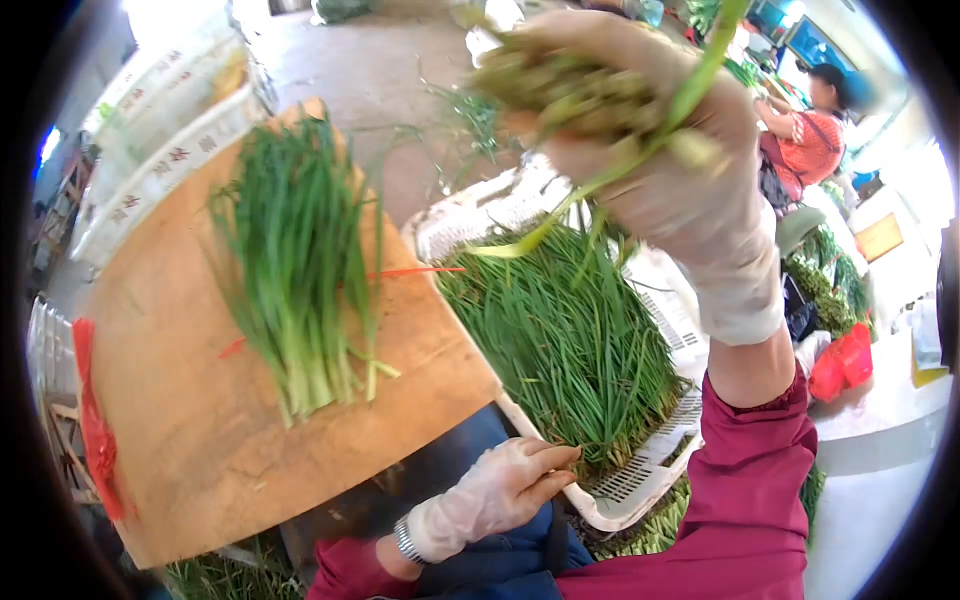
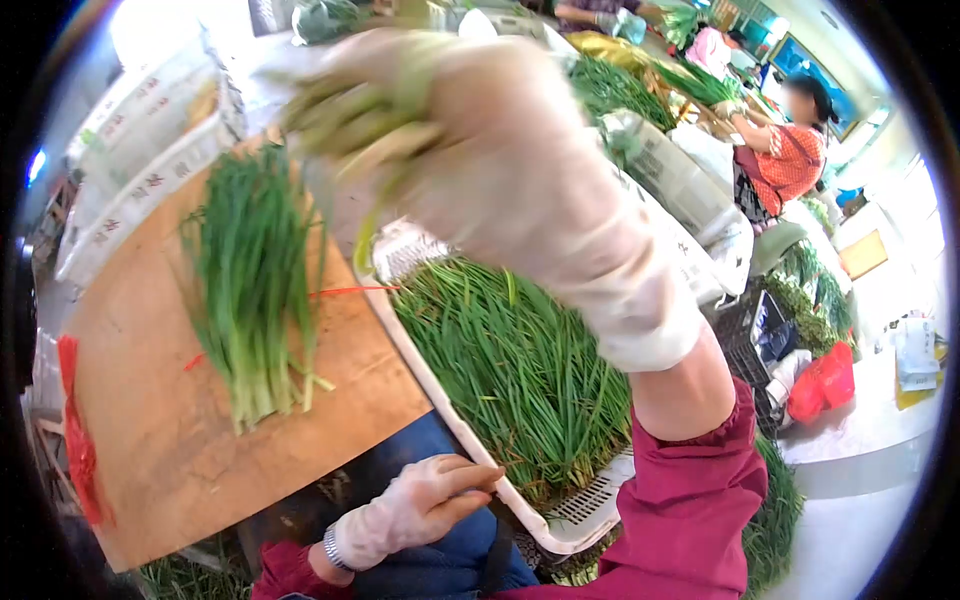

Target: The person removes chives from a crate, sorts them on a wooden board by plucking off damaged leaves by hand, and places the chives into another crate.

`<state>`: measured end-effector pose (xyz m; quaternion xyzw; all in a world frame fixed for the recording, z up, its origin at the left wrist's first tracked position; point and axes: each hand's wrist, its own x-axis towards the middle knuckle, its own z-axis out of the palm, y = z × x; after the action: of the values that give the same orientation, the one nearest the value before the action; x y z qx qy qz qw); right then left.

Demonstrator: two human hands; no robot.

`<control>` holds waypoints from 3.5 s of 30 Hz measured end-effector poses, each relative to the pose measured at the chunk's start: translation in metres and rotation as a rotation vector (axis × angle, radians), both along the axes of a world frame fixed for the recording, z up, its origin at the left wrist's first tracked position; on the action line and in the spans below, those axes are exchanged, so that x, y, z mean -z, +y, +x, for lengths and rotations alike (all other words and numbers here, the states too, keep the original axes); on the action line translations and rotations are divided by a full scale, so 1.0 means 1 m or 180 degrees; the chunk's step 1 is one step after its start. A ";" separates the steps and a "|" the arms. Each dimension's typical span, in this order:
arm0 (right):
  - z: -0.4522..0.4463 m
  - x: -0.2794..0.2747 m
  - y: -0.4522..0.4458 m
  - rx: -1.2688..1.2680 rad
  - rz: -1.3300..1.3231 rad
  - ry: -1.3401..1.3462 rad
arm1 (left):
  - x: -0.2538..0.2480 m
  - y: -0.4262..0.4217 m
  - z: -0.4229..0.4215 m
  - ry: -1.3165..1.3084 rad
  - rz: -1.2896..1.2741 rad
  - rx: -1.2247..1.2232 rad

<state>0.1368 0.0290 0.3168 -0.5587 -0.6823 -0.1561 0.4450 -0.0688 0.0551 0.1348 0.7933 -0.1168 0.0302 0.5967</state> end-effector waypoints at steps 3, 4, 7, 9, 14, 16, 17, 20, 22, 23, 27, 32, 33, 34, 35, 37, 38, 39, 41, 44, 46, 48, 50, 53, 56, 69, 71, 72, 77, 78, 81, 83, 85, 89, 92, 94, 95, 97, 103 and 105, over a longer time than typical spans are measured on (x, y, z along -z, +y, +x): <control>-0.069 -0.026 0.039 -0.0016 0.0495 -0.1880 | -0.069 0.044 -0.060 0.0544 -0.0773 -0.0570; -0.095 -0.028 0.055 -0.0123 0.0832 -0.2020 | -0.077 0.057 -0.087 0.0422 -0.1355 -0.0952; -0.183 -0.040 0.082 -0.0875 0.0917 -0.2124 | -0.093 0.096 -0.166 -0.0198 -0.2219 -0.2006; -0.250 -0.026 0.104 -0.1110 0.1442 -0.1990 | -0.102 0.112 -0.216 -0.0542 -0.2899 -0.2594; -0.373 0.057 0.142 -0.2225 0.1100 -0.1433 | -0.093 0.124 -0.318 -0.0576 -0.4190 -0.3399; -0.418 0.106 0.149 -0.2437 0.0881 -0.1054 | -0.078 0.117 -0.354 -0.0390 -0.4488 -0.3772; -0.439 0.129 0.149 -0.2525 0.0748 -0.0863 | -0.070 0.112 -0.370 -0.0275 -0.4416 -0.4037; -0.478 0.175 0.136 -0.2662 0.0531 -0.0734 | -0.036 0.108 -0.403 0.0123 -0.3822 -0.4821; -0.485 0.191 0.134 -0.2796 0.0621 -0.0706 | -0.019 0.117 -0.422 0.0464 -0.4703 -0.4184; -0.483 0.197 0.131 -0.2854 0.0664 -0.0704 | -0.014 0.117 -0.424 0.0541 -0.4797 -0.3968; -0.468 0.202 0.126 -0.2835 0.0095 -0.0857 | -0.007 0.126 -0.421 0.0454 -0.5050 -0.3209; -0.428 0.168 0.102 -0.2801 -0.0720 -0.0817 | -0.008 0.132 -0.401 0.0584 -0.4162 -0.3389; -0.417 0.166 0.099 -0.2915 -0.1049 -0.0636 | -0.002 0.136 -0.405 0.0625 -0.4133 -0.3219; -0.405 0.171 0.095 -0.2827 -0.1028 -0.0255 | 0.000 0.136 -0.405 0.0670 -0.4020 -0.3251; -0.393 0.169 0.089 -0.2496 -0.0988 0.0342 | 0.002 0.137 -0.404 0.0713 -0.3898 -0.3281; -0.374 0.167 0.068 -0.1188 -0.1899 0.1883 | 0.003 0.135 -0.403 0.0778 -0.3746 -0.3340; -0.370 0.197 0.066 -0.0822 -0.1712 0.2872 | 0.003 0.134 -0.402 0.0810 -0.3653 -0.3376; -0.365 0.199 0.068 -0.0542 -0.2047 0.3507 | 0.003 0.133 -0.401 0.0851 -0.3557 -0.3404; -0.358 0.206 0.065 -0.0199 -0.2323 0.4254 | 0.002 0.132 -0.399 0.0883 -0.3324 -0.3428; -0.354 0.219 0.056 -0.0004 -0.2278 0.4580 | 0.005 0.132 -0.401 0.0974 -0.3486 -0.3357; -0.350 0.221 0.055 0.0221 -0.2341 0.4784 | 0.003 0.131 -0.400 0.0938 -0.3397 -0.3392; -0.344 0.223 0.055 0.0255 -0.2291 0.4961 | 0.003 0.132 -0.399 0.0890 -0.3319 -0.3403; -0.339 0.220 0.053 0.0355 -0.2192 0.5037 | 0.003 0.134 -0.399 0.0930 -0.3200 -0.3438; -0.325 0.214 0.047 0.0456 -0.1860 0.4815 | 0.009 0.137 -0.401 0.0922 -0.3097 -0.3495; -0.334 0.205 0.048 -0.0065 -0.1958 0.5522 | 0.011 0.140 -0.399 0.0847 -0.3150 -0.3446; -0.434 0.183 0.122 -0.1078 -0.2326 0.6524 | -0.009 0.148 -0.368 0.0953 -0.2286 -0.3661; -0.443 0.164 0.118 -0.1249 -0.2142 0.5898 | -0.027 0.138 -0.363 0.0473 -0.2068 -0.3961; -0.447 0.152 0.117 -0.1346 -0.1986 0.5604 | -0.035 0.135 -0.363 0.0220 -0.2168 -0.4051; -0.437 0.080 0.155 -0.2404 -0.1202 0.4084 | -0.111 0.156 -0.358 -0.0453 -0.0792 -0.4441; -0.435 0.064 0.164 -0.2553 -0.1056 0.3906 | -0.126 0.163 -0.355 -0.0580 -0.0604 -0.4489; -0.428 0.031 0.190 -0.2603 -0.0582 0.3352 | -0.153 0.187 -0.342 -0.1263 -0.0837 -0.4278; -0.421 0.021 0.207 -0.2584 -0.0528 0.3183 | -0.157 0.209 -0.337 -0.1495 -0.0870 -0.4043; -0.415 0.020 0.221 -0.2524 -0.0487 0.3033 | -0.153 0.228 -0.328 -0.1786 -0.1124 -0.3715; -0.402 0.035 0.247 -0.2305 -0.0950 0.2885 | -0.126 0.264 -0.325 -0.1426 -0.0278 -0.4076; -0.393 0.039 0.261 -0.2188 -0.1290 0.3026 | -0.132 0.266 -0.323 -0.1400 -0.0855 -0.3749; -0.388 0.031 0.269 -0.2294 -0.1325 0.3008 | -0.142 0.265 -0.323 -0.1286 -0.0869 -0.3824; -0.385 0.025 0.272 -0.2341 -0.1355 0.2998 | -0.147 0.265 -0.323 -0.1227 -0.0888 -0.3864; -0.383 0.011 0.277 -0.2499 -0.1257 0.2858 | -0.154 0.269 -0.322 -0.1362 -0.0644 -0.3873; -0.384 -0.035 0.281 -0.2561 -0.1270 0.2330 | -0.161 0.273 -0.320 -0.0843 -0.0507 -0.4049; -0.386 -0.047 0.282 -0.2563 -0.1414 0.2300 | -0.159 0.272 -0.316 -0.1201 -0.0728 -0.3818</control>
<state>-0.2496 0.3112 0.3640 -0.3531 -0.6623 0.3725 0.5458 -0.3848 0.3266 0.2941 0.6332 0.2485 0.5104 0.5262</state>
